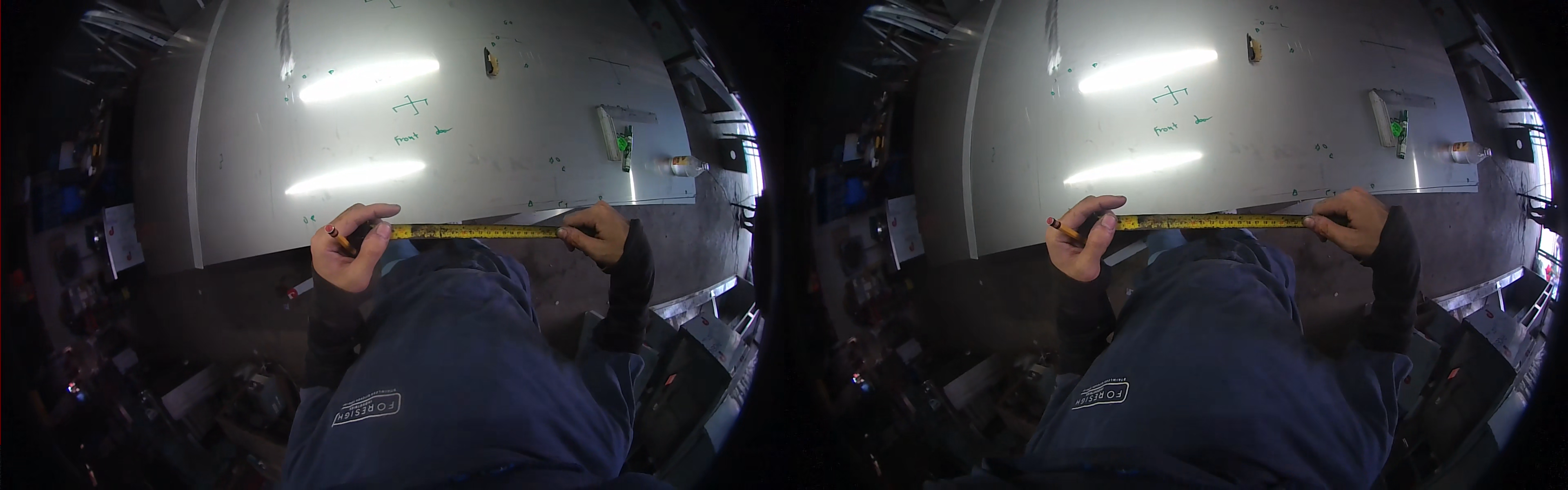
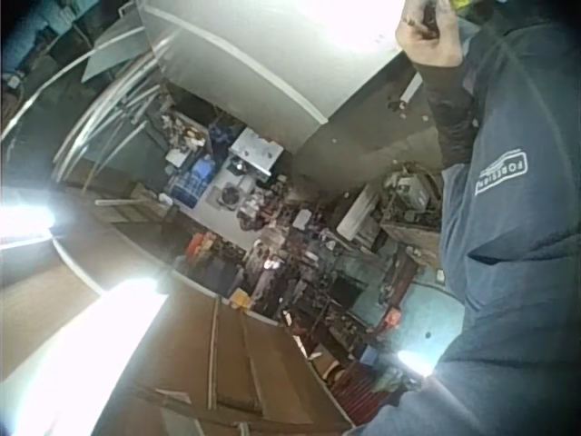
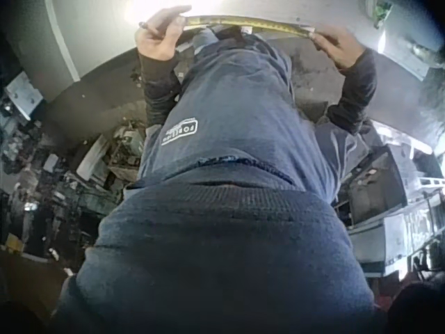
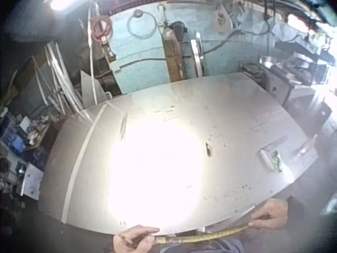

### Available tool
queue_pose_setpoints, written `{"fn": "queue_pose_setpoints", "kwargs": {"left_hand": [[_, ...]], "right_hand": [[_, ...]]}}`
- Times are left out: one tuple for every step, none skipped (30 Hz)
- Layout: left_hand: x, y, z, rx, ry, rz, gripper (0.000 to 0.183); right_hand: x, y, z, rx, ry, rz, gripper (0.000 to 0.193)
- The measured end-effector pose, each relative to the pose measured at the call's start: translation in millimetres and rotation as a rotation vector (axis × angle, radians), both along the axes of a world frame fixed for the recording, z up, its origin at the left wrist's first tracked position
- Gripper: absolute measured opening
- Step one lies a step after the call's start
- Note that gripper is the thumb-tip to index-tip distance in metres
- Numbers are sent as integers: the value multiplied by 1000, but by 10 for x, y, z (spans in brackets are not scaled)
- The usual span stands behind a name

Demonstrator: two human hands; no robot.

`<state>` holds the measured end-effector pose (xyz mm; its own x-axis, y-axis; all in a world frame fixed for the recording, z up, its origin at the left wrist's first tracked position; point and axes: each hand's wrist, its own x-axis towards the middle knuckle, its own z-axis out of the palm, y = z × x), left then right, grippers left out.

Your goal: The person measures and marks a metal sheet using a measuring tape, pencil, and marker in a workshop environment.

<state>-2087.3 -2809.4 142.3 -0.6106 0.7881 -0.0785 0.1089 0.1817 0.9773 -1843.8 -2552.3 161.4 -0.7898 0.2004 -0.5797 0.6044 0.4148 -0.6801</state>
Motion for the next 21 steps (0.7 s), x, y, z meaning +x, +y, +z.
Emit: {"fn": "queue_pose_setpoints", "kwargs": {"left_hand": [[-1, 24, -12, -3, -2, -2, 20], [0, 46, -30, -1, -25, 3, 20], [3, 61, -54, 1, -48, 8, 21], [-4, 71, -78, -1, -49, 8, 21], [-16, 74, -103, -8, -48, -6, 20], [-18, 69, -128, -16, -43, -13, 20], [1, 83, -165, -17, -38, -2, 20], [37, 115, -221, 36, -86, 50, 20], [54, 151, -293, 92, -133, 101, 21], [26, 183, -408, 96, -117, 118, 21], [-30, 218, -586, 85, -158, 209, 21], [-107, 196, -815, 74, -201, 303, 21], [-228, 123, -1120, 84, -188, 320, 21], [-350, 35, -1524, -63, -96, 319, 21], [-417, -90, -1843, -218, -1, 328, 22], [-443, -153, -2053, -213, -5, 327, 22], [-464, -230, -2229, -345, 174, 295, 22], [-478, -301, -2372, -487, 360, 268, 22], [-471, -365, -2499, -482, 358, 265, 22], [-452, -403, -2598, -470, 387, 266, 21], [-438, -416, -2658, -457, 417, 266, 20]], "right_hand": [[-4, 18, 11, 16, 13, 0, 30], [-5, 42, 4, 13, 11, 0, 30], [0, 61, -7, 16, 5, -6, 30], [4, 81, -18, 19, 0, -11, 29], [7, 99, -35, 18, 0, -9, 29], [-1, 124, -65, 27, -12, -4, 29], [-9, 148, -101, 37, -24, 3, 29], [-1, 161, -142, 36, -17, 16, 29], [15, 170, -192, 19, -39, -36, 30], [-5, 193, -269, 5, -54, -82, 31], [-15, 235, -413, 7, -38, -63, 31], [-9, 268, -650, -15, -58, -123, 34], [3, 303, -863, -31, -80, -188, 37], [38, 348, -1115, -21, -78, -183, 37], [24, 414, -1468, 43, 0, -140, 39], [27, 476, -1775, 111, 70, -113, 42], [37, 489, -1973, 178, 63, -108, 43], [17, 515, -2192, 231, 59, -96, 44], [6, 527, -2379, 235, 56, -98, 44], [7, 544, -2510, 265, 58, -127, 43], [24, 561, -2616, 296, 62, -159, 42]]}}
